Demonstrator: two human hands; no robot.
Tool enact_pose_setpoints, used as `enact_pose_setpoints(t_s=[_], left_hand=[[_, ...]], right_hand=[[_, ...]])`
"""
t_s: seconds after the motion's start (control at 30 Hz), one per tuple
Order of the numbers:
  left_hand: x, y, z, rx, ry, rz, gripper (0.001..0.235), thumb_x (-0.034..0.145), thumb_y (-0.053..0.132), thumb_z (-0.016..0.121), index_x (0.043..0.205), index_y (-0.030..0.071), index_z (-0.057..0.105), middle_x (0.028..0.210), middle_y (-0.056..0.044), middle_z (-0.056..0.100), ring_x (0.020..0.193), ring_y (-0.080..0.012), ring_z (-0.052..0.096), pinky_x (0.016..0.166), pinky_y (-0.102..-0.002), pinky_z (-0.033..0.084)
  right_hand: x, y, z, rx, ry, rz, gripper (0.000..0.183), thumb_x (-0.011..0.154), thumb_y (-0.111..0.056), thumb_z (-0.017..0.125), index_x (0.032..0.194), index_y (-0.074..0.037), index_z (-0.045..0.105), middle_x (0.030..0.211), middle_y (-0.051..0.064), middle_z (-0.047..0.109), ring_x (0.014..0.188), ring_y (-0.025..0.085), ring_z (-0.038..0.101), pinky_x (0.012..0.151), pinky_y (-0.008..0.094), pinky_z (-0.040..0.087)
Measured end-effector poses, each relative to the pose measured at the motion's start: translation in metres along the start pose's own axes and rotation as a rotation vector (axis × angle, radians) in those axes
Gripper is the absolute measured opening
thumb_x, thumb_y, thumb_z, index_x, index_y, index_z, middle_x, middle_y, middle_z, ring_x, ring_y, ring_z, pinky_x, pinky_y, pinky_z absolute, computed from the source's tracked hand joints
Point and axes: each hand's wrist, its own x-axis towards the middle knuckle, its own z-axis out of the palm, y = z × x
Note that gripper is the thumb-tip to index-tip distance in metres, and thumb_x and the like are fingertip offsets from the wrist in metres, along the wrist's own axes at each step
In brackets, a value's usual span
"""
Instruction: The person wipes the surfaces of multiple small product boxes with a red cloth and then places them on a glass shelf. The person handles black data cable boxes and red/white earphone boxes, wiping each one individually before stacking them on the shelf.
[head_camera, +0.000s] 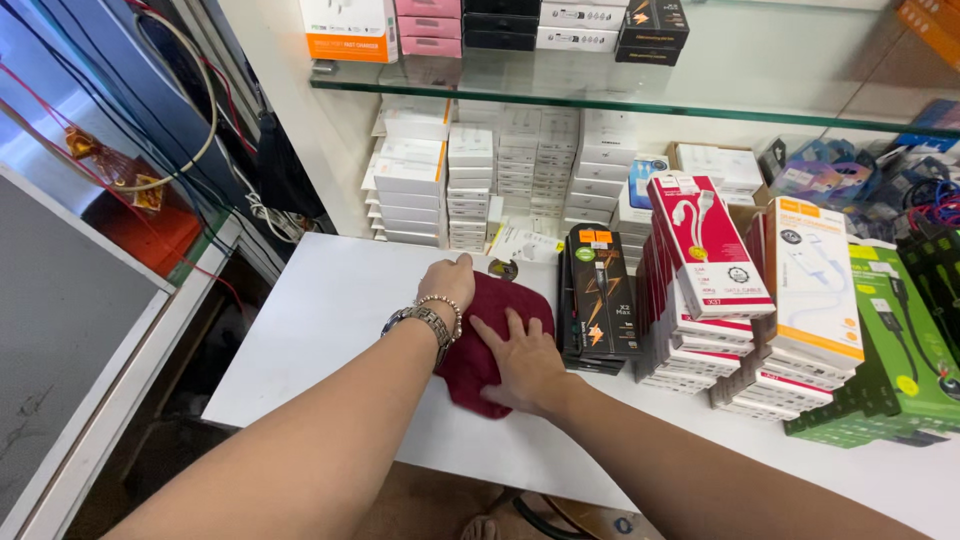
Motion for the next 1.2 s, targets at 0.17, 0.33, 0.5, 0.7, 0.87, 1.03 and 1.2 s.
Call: enact_pose_setpoints(t_s=[0.17, 0.33, 0.5, 0.7, 0.87, 1.03, 1.2], left_hand=[[-0.009, 0.026, -0.012, -0.192, 0.347, 0.025, 0.046, 0.098, 0.040, 0.046, 0.108, 0.006, 0.074, 0.110, -0.022, 0.073, 0.110, -0.0420, 0.065, 0.096, -0.054, 0.049], [-0.005, 0.055, 0.013, -0.275, 0.361, 0.115, 0.049, 0.099, 0.044, 0.046, 0.110, 0.005, 0.074, 0.113, -0.022, 0.074, 0.106, -0.0442, 0.067, 0.091, -0.055, 0.051], [-0.012, 0.065, 0.059, -0.262, -0.569, -0.164, 0.062, 0.099, 0.059, 0.042, 0.139, 0.012, 0.052, 0.139, -0.016, 0.061, 0.114, -0.0389, 0.067, 0.082, -0.058, 0.060], [0.000, 0.042, 0.051, -0.250, -0.529, -0.112, 0.060, 0.098, 0.057, 0.042, 0.129, 0.011, 0.064, 0.127, -0.016, 0.067, 0.111, -0.0345, 0.066, 0.078, -0.049, 0.056], [0.002, 0.045, 0.024, -0.366, -0.343, -0.118, 0.055, 0.095, 0.052, 0.050, 0.124, 0.008, 0.067, 0.122, -0.017, 0.071, 0.107, -0.0334, 0.069, 0.083, -0.048, 0.058], [-0.022, 0.072, -0.034, -0.921, -0.337, -0.231, 0.052, 0.096, 0.060, 0.061, 0.133, 0.024, 0.053, 0.125, -0.011, 0.055, 0.111, -0.0290, 0.058, 0.101, -0.045, 0.051], [-0.059, 0.090, -0.082, -1.288, -0.882, 0.109, 0.048, 0.097, 0.055, 0.060, 0.122, 0.014, 0.066, 0.124, -0.007, 0.070, 0.117, -0.0250, 0.067, 0.107, -0.045, 0.054]], right_hand=[[0.003, 0.016, -0.038, 0.474, 0.263, 0.059, 0.057, 0.080, -0.028, 0.073, 0.133, -0.014, 0.059, 0.123, 0.018, 0.067, 0.117, 0.038, 0.065, 0.103, 0.046, 0.053], [-0.019, 0.048, -0.081, 0.199, 0.600, 0.214, 0.058, 0.082, -0.027, 0.076, 0.134, -0.016, 0.054, 0.131, 0.018, 0.058, 0.119, 0.042, 0.058, 0.101, 0.052, 0.050], [-0.025, 0.054, -0.074, 0.047, 0.283, 0.454, 0.105, 0.070, -0.047, 0.091, 0.154, -0.031, 0.030, 0.163, 0.018, 0.014, 0.126, 0.052, 0.041, 0.099, 0.060, 0.044], [-0.011, 0.065, -0.059, 0.179, 0.325, 0.555, 0.096, 0.071, -0.032, 0.088, 0.151, -0.036, 0.035, 0.157, 0.016, 0.021, 0.132, 0.049, 0.041, 0.103, 0.060, 0.046], [-0.008, 0.062, -0.073, 0.289, 0.339, 0.556, 0.093, 0.072, -0.025, 0.087, 0.149, -0.035, 0.037, 0.152, 0.016, 0.024, 0.133, 0.050, 0.040, 0.105, 0.061, 0.044], [-0.029, 0.052, -0.091, 0.543, 0.574, 0.089, 0.090, 0.070, -0.020, 0.080, 0.149, -0.028, 0.039, 0.147, 0.020, 0.032, 0.133, 0.045, 0.046, 0.112, 0.049, 0.046], [-0.034, 0.027, -0.115, 0.599, 0.583, -0.331, 0.085, 0.078, -0.017, 0.072, 0.155, -0.022, 0.037, 0.159, 0.020, 0.029, 0.144, 0.043, 0.040, 0.115, 0.047, 0.042]])
